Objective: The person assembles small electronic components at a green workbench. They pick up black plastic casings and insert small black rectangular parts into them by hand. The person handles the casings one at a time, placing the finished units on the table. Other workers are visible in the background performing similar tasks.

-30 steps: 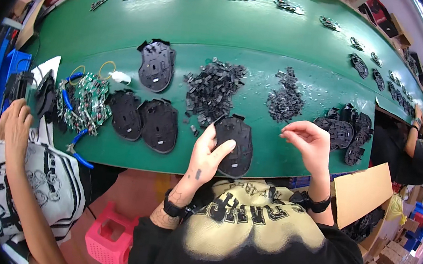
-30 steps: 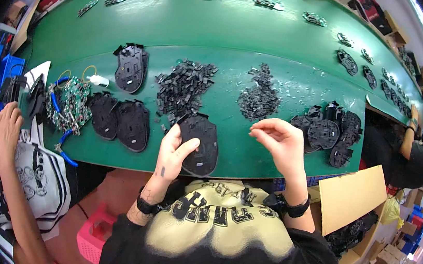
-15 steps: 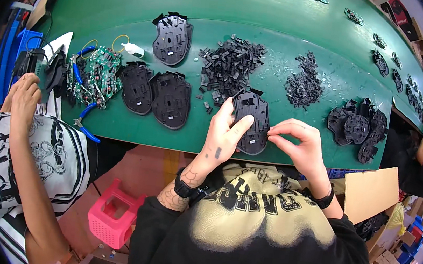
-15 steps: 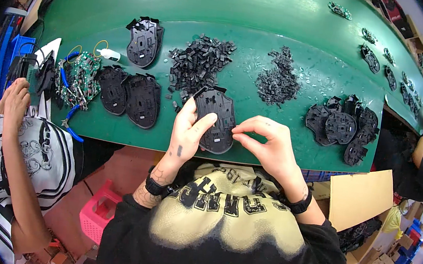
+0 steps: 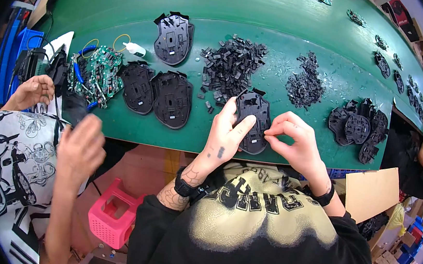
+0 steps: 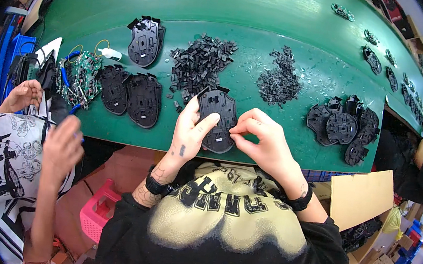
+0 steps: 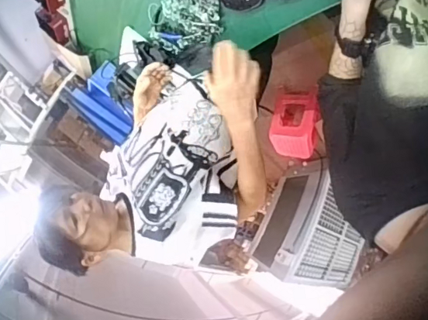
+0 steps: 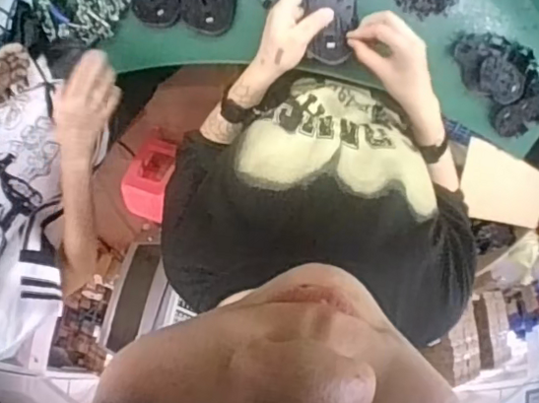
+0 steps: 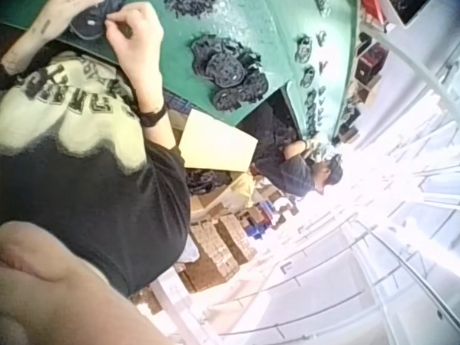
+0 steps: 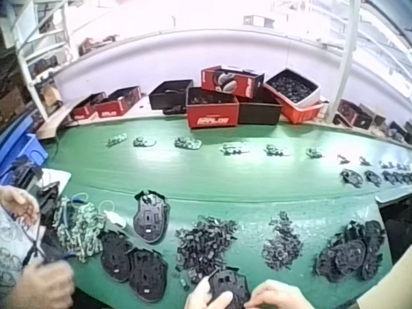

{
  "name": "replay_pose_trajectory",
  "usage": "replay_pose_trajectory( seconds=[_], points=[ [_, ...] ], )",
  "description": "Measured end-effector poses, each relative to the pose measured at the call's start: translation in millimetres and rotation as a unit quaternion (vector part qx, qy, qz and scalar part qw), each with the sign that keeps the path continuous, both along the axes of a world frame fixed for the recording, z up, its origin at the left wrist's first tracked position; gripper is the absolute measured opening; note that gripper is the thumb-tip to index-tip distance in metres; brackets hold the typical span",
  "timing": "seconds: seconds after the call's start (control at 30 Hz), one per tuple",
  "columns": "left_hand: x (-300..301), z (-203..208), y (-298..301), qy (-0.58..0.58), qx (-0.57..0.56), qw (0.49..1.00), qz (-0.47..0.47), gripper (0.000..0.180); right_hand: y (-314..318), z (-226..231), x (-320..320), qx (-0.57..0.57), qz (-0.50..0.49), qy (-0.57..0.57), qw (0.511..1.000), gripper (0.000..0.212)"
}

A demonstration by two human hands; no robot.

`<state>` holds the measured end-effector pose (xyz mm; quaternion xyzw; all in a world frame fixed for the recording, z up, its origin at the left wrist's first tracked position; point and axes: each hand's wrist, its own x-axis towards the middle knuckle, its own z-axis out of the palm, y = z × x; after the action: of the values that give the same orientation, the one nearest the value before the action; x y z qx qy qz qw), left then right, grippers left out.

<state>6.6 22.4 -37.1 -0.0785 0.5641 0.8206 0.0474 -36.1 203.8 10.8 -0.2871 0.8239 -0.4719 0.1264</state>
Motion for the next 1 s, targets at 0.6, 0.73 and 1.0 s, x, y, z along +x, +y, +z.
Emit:
replay_pose_trajectory(
  seconds=[0.6, 0.73, 1.0],
  points=[
    [-3.4, 17.1, -19.4, 0.029, 0.040, 0.996, 0.076, 0.036, -35.2, 10.0, -121.4, 0.037, 0.026, 0.077, 0.996, 0.012],
    [2.1, 13.2, -27.6, 0.026, 0.034, 0.996, 0.083, 0.034, -36.6, -17.5, -151.9, 0.103, 0.061, 0.182, 0.976, 0.011],
    [0.3, 22.8, -25.2, 0.026, 0.057, 0.991, 0.116, 0.026, -30.2, -7.9, -155.5, 0.178, 0.056, 0.074, 0.980, 0.011]
  ],
)
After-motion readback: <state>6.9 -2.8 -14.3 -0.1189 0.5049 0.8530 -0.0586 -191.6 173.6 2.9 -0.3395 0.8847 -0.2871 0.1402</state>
